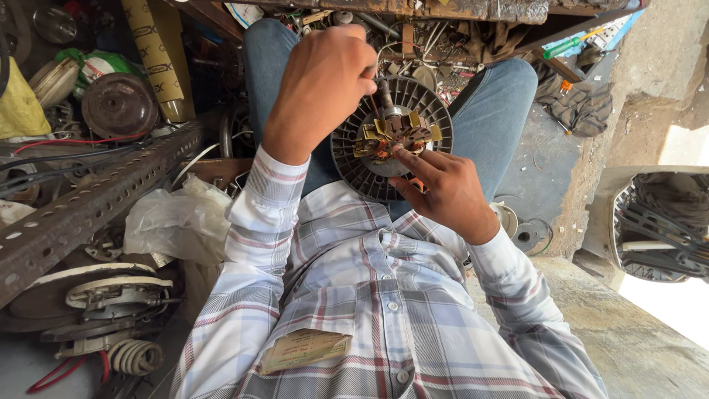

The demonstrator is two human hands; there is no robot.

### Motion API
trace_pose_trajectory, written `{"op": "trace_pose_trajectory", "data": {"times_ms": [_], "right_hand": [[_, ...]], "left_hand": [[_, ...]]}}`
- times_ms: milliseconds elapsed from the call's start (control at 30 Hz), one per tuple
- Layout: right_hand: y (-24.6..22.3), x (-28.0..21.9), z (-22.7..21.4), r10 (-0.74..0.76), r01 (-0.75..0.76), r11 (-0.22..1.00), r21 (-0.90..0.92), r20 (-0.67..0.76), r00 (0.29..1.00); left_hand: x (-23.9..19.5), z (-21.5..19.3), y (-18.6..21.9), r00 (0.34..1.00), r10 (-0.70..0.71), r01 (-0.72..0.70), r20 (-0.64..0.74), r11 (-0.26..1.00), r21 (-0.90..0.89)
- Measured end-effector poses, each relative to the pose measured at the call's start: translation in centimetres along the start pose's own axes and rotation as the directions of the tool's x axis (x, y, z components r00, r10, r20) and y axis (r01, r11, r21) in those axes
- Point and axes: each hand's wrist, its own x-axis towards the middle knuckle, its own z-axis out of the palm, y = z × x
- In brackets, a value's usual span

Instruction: The person repairs a fan motor component, handling wires and using scissors to trim them while holding the motor assembly on their lap. They also use a blue tool to adjust parts inside the motor housing.

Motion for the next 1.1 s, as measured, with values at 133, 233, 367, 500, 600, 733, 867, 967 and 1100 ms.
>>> {"op": "trace_pose_trajectory", "data": {"times_ms": [133,233,367,500,600,733,867,967,1100], "right_hand": [[0.2,0.1,0.2,0.035,-0.034,0.999,0.027,-0.034,0.999],[0.7,-0.2,0.2,0.041,-0.041,0.999,0.006,-0.023,0.999],[3.9,-0.1,-0.2,0.152,-0.128,0.98,0.152,-0.158,0.976],[9.7,5.6,-0.6,0.389,-0.369,0.872,0.322,0.004,0.921],[11.5,10.1,1.0,0.23,-0.343,0.875,0.343,0.328,0.916],[12.8,10.2,2.2,0.059,-0.332,0.584,0.741,0.37,0.927],[13.3,8.8,0.1,-0.092,-0.116,0.752,0.649,0.277,0.956],[12.4,8.2,-0.7,-0.123,-0.078,0.774,0.628,0.271,0.955],[11.2,7.4,-1.1,-0.053,-0.119,0.829,0.546,0.289,0.956]], "left_hand": [[0.3,1.4,-0.9,0.996,0.05,-0.054,-0.079,0.998,-0.038],[0.4,3.4,-2.4,0.995,0.036,-0.042,-0.089,0.997,-0.064],[0.7,5.9,-4.7,0.983,0.053,-0.055,-0.177,0.998,-0.006],[1.3,6.4,-5.0,0.962,0.13,-0.116,-0.239,0.991,0.069],[1.9,5.3,-3.5,0.938,0.199,-0.153,-0.282,0.972,0.177],[0.1,3.1,0.0,0.935,0.231,-0.188,-0.271,0.966,0.177],[-2.9,2.6,4.7,0.963,0.243,-0.239,-0.115,0.97,0.043],[-5.4,2.9,7.6,0.976,0.217,-0.217,0.015,0.975,0.035],[-8.7,2.8,9.2,0.989,0.088,-0.103,0.118,0.987,0.121]]}}
